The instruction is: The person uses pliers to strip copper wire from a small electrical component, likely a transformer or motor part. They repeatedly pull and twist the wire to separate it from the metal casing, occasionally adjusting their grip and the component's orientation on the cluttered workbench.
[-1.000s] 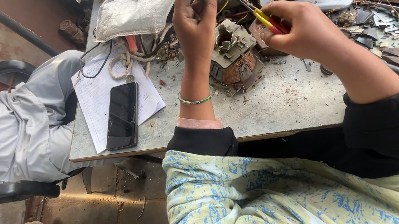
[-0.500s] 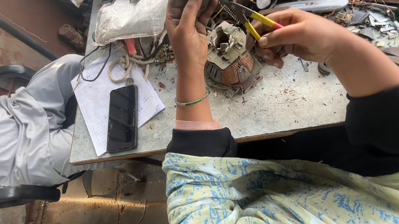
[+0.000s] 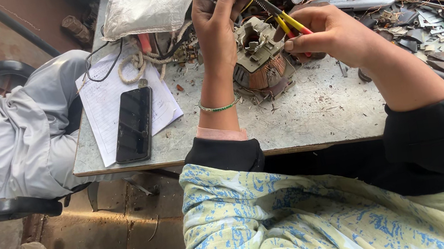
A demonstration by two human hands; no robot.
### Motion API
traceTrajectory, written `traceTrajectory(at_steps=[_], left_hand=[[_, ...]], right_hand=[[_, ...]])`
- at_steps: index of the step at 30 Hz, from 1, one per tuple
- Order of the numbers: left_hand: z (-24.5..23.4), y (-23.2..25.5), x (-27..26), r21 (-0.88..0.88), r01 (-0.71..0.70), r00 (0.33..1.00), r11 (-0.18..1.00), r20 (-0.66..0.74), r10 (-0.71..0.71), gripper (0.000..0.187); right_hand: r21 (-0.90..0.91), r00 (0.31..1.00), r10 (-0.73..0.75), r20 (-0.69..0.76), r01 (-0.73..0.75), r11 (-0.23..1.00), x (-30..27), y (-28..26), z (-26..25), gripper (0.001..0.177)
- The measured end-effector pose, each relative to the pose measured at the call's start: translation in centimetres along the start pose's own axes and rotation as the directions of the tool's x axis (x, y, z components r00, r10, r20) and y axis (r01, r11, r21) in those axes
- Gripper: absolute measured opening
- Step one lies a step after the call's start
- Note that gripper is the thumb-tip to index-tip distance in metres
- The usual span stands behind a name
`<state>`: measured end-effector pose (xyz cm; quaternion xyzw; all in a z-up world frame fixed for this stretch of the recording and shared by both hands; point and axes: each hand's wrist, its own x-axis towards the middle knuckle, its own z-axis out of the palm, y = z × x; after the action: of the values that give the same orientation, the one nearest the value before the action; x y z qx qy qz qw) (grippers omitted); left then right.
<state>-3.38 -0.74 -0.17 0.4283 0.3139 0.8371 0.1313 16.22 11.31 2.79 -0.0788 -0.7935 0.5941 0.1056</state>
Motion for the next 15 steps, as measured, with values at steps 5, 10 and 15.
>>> traceTrajectory(at_steps=[5,10,15], left_hand=[[-0.1,0.0,-0.1,0.064,-0.003,1.0,0.998,0.006,0.003,0.023],[-0.3,-0.7,0.1,0.092,-0.02,1.0,0.996,-0.013,0.021,0.028],[-0.2,-1.7,0.1,0.344,-0.14,0.987,0.928,-0.023,0.158,0.031]], right_hand=[[-0.024,1.0,0.002,-0.019,-0.002,1.0,-0.2,-0.2,0.0,0.037],[-0.019,0.998,0.009,-0.057,-0.01,1.0,0.0,0.4,-0.1,0.044],[-0.19,0.992,-0.046,-0.117,0.023,0.982,0.1,0.5,0.7,0.045]])
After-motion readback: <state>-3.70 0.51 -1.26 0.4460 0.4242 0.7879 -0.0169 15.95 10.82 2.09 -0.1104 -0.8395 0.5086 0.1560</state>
